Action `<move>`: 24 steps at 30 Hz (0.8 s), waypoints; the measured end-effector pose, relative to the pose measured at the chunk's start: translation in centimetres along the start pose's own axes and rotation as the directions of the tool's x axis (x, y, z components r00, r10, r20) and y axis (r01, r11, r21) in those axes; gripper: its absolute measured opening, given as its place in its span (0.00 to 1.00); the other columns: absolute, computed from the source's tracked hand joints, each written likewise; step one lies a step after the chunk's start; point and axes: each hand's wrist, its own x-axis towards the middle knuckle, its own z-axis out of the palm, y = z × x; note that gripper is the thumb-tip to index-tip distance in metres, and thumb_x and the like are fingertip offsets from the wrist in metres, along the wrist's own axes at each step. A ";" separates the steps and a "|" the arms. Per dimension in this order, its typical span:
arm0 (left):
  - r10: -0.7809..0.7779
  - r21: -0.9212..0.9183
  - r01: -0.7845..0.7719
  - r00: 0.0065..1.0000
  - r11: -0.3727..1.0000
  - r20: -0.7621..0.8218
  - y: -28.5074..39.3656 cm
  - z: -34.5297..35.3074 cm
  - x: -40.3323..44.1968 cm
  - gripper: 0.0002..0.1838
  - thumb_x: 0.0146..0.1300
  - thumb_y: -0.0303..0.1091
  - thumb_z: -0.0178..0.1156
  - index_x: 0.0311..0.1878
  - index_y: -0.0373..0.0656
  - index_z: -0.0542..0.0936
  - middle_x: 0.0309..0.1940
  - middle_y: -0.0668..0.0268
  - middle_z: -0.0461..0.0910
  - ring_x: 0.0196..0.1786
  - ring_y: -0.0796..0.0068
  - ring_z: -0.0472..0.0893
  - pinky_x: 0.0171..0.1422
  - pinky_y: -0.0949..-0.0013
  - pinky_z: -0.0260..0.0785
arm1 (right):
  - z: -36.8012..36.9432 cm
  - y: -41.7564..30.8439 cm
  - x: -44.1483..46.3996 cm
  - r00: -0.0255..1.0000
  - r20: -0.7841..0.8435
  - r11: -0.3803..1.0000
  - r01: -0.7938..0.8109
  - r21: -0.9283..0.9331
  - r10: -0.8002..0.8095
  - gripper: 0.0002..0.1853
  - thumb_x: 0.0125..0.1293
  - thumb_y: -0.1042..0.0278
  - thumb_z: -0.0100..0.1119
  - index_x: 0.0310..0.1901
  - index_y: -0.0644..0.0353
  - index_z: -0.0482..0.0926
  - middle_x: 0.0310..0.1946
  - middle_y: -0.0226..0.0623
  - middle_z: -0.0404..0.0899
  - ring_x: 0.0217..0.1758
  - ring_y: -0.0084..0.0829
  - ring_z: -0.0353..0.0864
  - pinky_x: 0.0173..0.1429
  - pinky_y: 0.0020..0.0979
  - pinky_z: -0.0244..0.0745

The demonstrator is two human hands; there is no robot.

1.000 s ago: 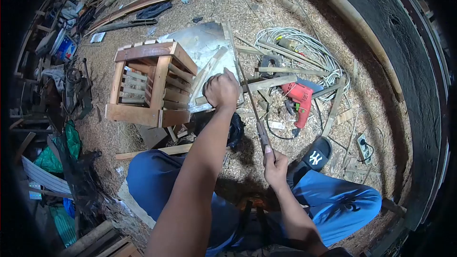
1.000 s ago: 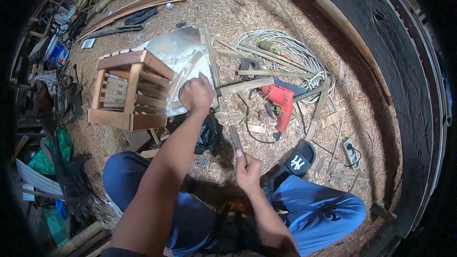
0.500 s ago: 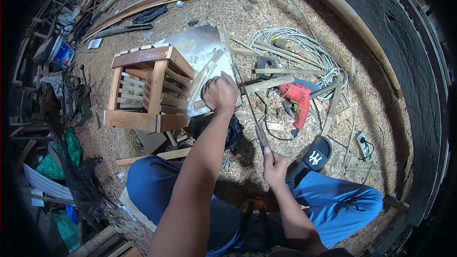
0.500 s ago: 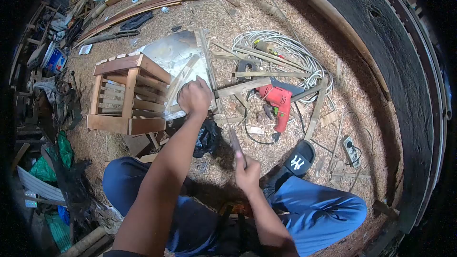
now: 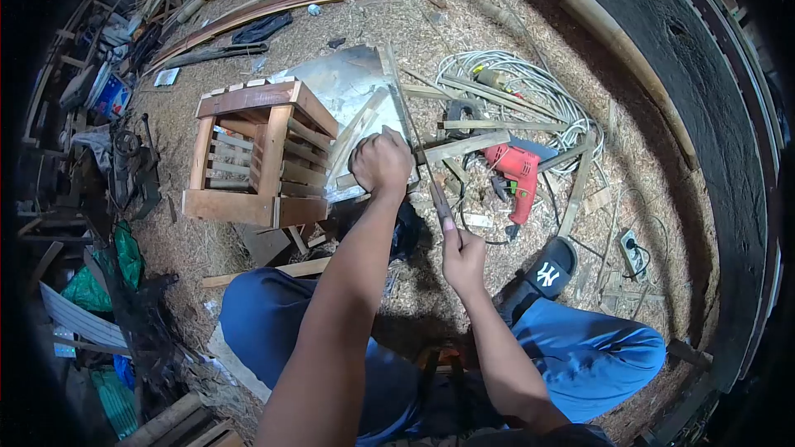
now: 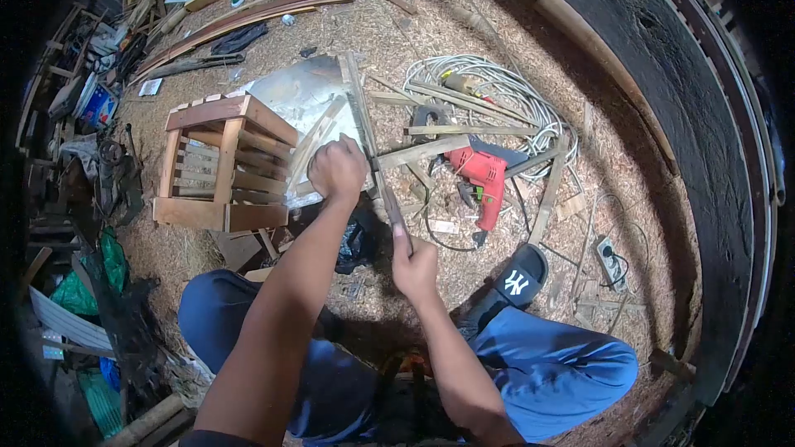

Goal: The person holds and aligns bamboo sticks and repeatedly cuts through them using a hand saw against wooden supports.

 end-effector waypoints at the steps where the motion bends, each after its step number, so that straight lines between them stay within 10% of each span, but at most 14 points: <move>1: -0.001 -0.002 0.001 1.000 1.000 0.005 0.1 0.0 0.0 0.21 0.67 0.39 0.56 0.21 0.39 0.86 0.24 0.51 0.85 0.29 0.49 0.86 0.40 0.51 0.79 | -0.2 0.2 -0.5 1.000 0.003 1.000 0.000 0.001 0.000 0.30 0.78 0.57 0.56 0.18 0.68 0.71 0.11 0.30 0.62 0.16 0.21 0.61 0.22 0.36 0.57; 24: -0.034 -0.012 0.035 0.997 0.999 0.064 0.4 -0.6 0.2 0.24 0.69 0.43 0.55 0.24 0.37 0.87 0.28 0.46 0.86 0.32 0.44 0.86 0.42 0.47 0.79 | 0.5 0.4 0.4 1.000 -0.002 1.000 0.007 0.002 -0.007 0.32 0.80 0.53 0.52 0.18 0.69 0.74 0.10 0.35 0.67 0.15 0.26 0.65 0.24 0.39 0.61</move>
